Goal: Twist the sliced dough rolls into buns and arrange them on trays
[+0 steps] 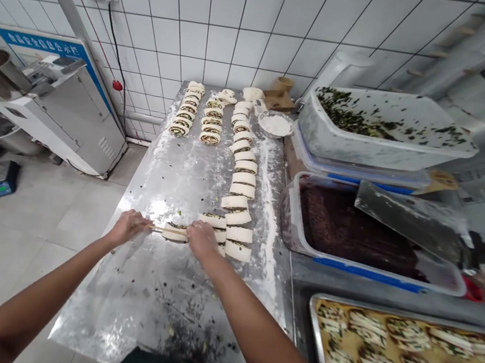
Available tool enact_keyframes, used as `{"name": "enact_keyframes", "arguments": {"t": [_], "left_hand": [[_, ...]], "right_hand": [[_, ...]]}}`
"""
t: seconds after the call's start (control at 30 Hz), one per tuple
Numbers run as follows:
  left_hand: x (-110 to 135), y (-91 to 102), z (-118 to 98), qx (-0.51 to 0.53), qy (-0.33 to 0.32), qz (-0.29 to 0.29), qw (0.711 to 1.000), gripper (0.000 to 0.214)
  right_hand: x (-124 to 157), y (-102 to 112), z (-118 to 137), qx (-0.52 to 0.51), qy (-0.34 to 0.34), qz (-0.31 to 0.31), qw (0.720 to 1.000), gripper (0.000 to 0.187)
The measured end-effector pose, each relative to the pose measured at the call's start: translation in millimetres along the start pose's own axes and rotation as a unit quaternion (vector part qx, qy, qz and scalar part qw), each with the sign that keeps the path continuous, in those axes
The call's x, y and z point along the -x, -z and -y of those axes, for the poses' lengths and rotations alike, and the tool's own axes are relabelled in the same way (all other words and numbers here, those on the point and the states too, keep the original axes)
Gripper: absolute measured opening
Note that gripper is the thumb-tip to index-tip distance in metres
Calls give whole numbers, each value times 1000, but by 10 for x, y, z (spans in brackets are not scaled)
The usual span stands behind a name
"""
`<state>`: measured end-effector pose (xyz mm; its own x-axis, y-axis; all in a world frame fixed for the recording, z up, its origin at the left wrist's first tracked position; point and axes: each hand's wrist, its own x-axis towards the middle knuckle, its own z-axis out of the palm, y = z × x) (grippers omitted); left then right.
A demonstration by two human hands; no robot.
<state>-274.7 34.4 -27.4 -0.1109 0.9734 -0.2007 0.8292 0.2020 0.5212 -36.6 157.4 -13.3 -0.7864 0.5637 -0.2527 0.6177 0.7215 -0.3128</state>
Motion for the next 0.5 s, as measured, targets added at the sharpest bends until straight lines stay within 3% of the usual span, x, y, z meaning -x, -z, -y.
{"name": "enact_keyframes", "arguments": {"t": [0.1,0.23,0.5], "left_hand": [[-20,-18,3,26,72,-13,997,20],[-81,-57,-43,-22,140,-17,990,12],[-250,-5,-73,-72,129,55,988,7]], "right_hand": [[-54,-18,5,7,5,6,1000,18],[-132,4,1,18,-3,23,1000,15],[-274,32,-88,58,12,54,997,18]]}}
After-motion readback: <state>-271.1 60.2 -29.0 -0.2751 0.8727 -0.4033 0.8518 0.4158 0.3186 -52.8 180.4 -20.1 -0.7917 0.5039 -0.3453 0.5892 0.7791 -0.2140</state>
